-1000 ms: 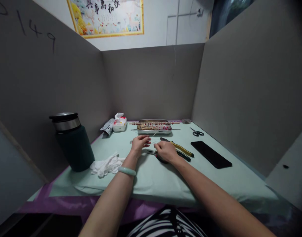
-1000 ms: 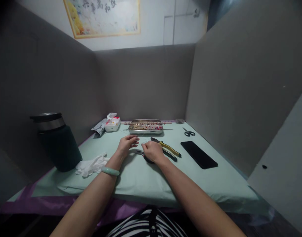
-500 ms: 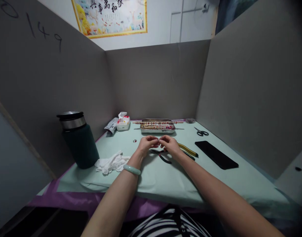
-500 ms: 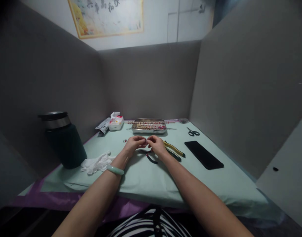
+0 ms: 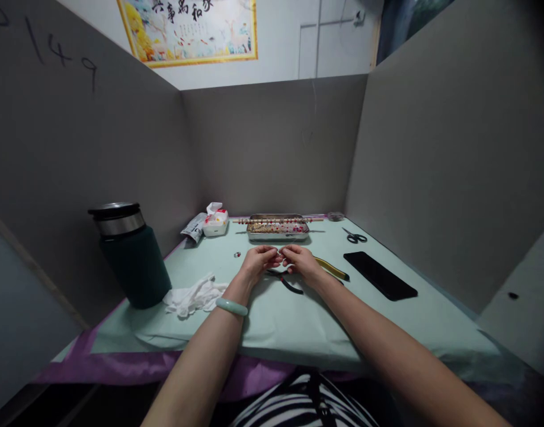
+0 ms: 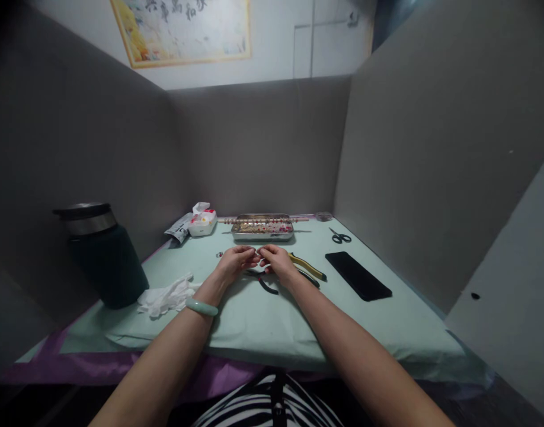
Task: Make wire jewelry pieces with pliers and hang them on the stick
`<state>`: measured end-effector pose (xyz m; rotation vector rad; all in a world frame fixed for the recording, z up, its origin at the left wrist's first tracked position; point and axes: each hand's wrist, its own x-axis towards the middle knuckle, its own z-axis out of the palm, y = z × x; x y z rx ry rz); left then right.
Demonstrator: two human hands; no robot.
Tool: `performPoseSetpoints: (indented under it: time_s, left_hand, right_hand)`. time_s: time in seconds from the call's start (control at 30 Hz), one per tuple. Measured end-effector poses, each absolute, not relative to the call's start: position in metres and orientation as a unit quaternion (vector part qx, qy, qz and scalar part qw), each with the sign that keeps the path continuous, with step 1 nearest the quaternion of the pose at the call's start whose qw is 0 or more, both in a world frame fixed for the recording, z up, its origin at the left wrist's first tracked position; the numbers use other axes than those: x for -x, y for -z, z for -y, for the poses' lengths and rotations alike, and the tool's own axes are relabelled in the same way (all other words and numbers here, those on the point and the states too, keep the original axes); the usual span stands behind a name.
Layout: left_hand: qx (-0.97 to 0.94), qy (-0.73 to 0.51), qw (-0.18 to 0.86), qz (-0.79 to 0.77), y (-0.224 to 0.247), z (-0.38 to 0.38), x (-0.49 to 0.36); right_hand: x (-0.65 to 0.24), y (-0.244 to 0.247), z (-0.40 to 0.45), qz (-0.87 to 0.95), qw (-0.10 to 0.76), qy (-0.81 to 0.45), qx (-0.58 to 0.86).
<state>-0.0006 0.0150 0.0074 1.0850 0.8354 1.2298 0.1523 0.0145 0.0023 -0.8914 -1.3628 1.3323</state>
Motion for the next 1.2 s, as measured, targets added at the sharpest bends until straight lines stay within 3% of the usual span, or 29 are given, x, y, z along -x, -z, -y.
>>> performPoseSetpoints:
  time_s: [0.17,0.43,0.53,0.6,0.7,0.77,0.93,1.2]
  left_hand:
    - [-0.461,-0.526,0.613,-0.367,-0.004,-0.018,0.002]
    - [-0.498,-0.533,0.564,-0.387,-0.010,-0.013,0.000]
    - [-0.517,-0.544,0.480,-0.454,-0.014,-0.015,0.006]
    - [-0.553,-0.528,0.358,-0.536,-0.013,-0.018,0.011]
    - [-0.630,-0.429,0.144,-0.631,-0.009,-0.021,0.012]
    - [-0.671,-0.328,0.061,-0.662,-0.007,-0.020,0.008]
    - [-0.705,-0.154,-0.007,-0.693,-0.007,-0.017,-0.005]
    - [-0.709,-0.144,-0.018,-0.691,-0.006,-0.015,-0.005]
  right_hand:
    - [-0.151,-0.003,-0.012,0.566,0.504,-0.541,0.364]
    - [-0.145,-0.001,-0.018,0.610,0.532,-0.418,0.412]
    - [-0.150,-0.002,-0.025,0.571,0.563,-0.410,0.434]
    - [-0.155,-0.004,-0.028,0.541,0.582,-0.420,0.439]
    - [-0.159,-0.007,-0.029,0.520,0.593,-0.427,0.442]
    - [-0.159,-0.008,-0.028,0.521,0.586,-0.428,0.450]
    - [-0.157,-0.007,-0.026,0.527,0.566,-0.437,0.460]
    - [-0.157,-0.007,-0.025,0.524,0.556,-0.452,0.461]
